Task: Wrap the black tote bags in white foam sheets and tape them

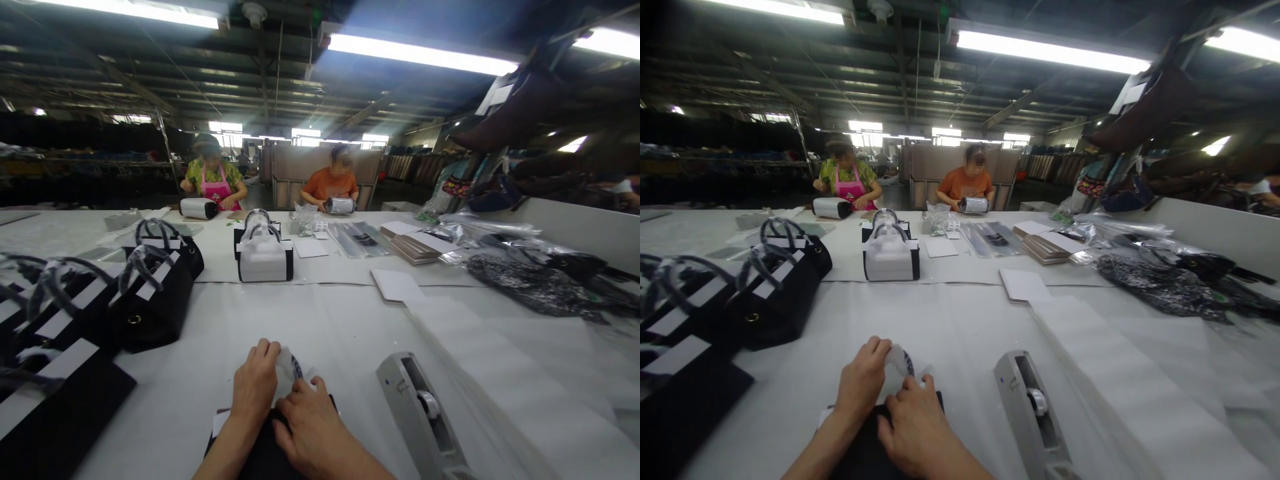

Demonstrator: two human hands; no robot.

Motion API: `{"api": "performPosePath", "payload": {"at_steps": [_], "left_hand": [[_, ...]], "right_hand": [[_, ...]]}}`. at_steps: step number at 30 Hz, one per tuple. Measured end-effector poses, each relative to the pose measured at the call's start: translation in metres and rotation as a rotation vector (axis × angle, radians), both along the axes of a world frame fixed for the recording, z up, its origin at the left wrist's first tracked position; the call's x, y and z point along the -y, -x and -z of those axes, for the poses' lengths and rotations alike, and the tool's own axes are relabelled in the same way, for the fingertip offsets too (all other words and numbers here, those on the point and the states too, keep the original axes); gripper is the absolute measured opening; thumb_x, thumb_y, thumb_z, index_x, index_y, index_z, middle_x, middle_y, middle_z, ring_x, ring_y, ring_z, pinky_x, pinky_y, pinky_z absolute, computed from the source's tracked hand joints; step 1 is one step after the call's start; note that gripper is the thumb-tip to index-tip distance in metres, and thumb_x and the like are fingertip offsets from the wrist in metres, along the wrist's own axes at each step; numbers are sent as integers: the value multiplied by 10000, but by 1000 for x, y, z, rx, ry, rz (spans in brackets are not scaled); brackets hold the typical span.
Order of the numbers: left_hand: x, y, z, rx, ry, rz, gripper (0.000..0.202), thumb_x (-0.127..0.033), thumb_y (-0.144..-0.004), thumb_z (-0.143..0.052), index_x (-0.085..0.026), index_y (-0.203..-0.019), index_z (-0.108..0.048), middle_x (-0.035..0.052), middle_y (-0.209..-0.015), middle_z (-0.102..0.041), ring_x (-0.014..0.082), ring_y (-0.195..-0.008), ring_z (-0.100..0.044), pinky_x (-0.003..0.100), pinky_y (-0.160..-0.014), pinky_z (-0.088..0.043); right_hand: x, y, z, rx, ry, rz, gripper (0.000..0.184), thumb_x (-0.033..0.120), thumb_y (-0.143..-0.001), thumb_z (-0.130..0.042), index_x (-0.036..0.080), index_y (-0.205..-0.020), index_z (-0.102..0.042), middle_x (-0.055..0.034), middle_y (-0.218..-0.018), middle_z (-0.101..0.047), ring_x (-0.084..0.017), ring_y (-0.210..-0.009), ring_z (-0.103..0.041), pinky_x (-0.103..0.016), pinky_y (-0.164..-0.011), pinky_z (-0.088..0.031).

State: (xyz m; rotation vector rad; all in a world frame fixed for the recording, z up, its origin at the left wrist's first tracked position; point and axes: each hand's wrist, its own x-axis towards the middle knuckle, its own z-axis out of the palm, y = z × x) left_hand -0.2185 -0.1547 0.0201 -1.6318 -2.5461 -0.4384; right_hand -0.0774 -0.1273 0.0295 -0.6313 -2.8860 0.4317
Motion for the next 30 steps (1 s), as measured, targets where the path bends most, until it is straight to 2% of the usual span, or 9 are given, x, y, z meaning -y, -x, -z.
{"api": "performPosePath", "payload": {"at_steps": [6, 9, 11, 12, 16, 21, 25, 28, 30], "left_hand": [[17, 12, -11, -54, -351, 152, 262, -203, -941, -318, -220, -914, -577, 47, -865, -603, 187, -847, -525, 335, -792, -393], [22, 13, -7, 35, -437, 230, 216, -236, -943, -348, -212, -936, -563, 39, -872, -605, 182, -835, -527, 332, -791, -406], [22, 12, -2, 121, -462, 235, 202, -250, -946, -352, -210, -946, -550, 35, -889, -602, 175, -848, -532, 311, -777, -422], [21, 11, 0, 153, -469, 232, 197, -258, -947, -355, -213, -946, -547, 32, -895, -601, 174, -856, -534, 306, -780, -427], [15, 10, 8, 213, -458, 238, 195, -293, -943, -371, -227, -915, -553, 20, -873, -600, 168, -845, -543, 305, -791, -445], [8, 16, 18, 258, -475, 270, 189, -310, -935, -383, -229, -914, -552, 29, -882, -594, 170, -847, -548, 315, -808, -468], [4, 17, 22, 319, -487, 239, 191, -323, -929, -391, -227, -940, -556, 53, -1014, -560, 181, -966, -535, 337, -886, -468], [3, 16, 21, 322, -494, 200, 209, -337, -919, -402, -225, -935, -577, 76, -1114, -505, 193, -1003, -522, 368, -903, -472], [5, 14, 18, 336, -484, 178, 217, -333, -920, -399, -224, -933, -586, 87, -1166, -468, 194, -1004, -518, 384, -910, -473]], "right_hand": [[2, -10, 2, -206, 93, 16, 203, 253, -854, -444, 229, -899, -640, -67, -921, -685, -243, -994, -554, -507, -1007, -285], [-16, -25, 9, -516, 211, 322, 301, 236, -866, -381, 240, -1047, -622, -67, -1098, -651, -211, -1058, -552, -398, -1002, -346], [-34, -32, 16, -541, 303, 573, 344, 292, -865, -381, 197, -1110, -604, -96, -1125, -635, -229, -1065, -550, -373, -948, -395], [-43, -34, 20, -469, 388, 621, 359, 333, -862, -388, 172, -1085, -619, -105, -1078, -650, -240, -1023, -567, -368, -905, -420], [-71, -28, 34, -177, 748, 482, 398, 453, -853, -414, 154, -844, -676, -56, -818, -676, -193, -788, -597, -285, -705, -447], [-87, -19, 37, -1, 754, 488, 351, 393, -792, -514, 152, -553, -603, 15, -498, -519, -112, -511, -459, -226, -488, -311], [-91, -15, 26, -56, 773, 518, 153, 285, -698, -607, 154, -657, -673, 3, -571, -607, -110, -542, -506, -208, -498, -334], [-88, -10, 9, -97, 742, 565, 183, 236, -675, -610, 163, -806, -716, 5, -571, -618, -115, -529, -512, -216, -520, -358], [-81, -10, -3, -58, 680, 539, 186, 213, -676, -587, 180, -788, -732, 8, -540, -601, -125, -523, -509, -229, -538, -365]]}}
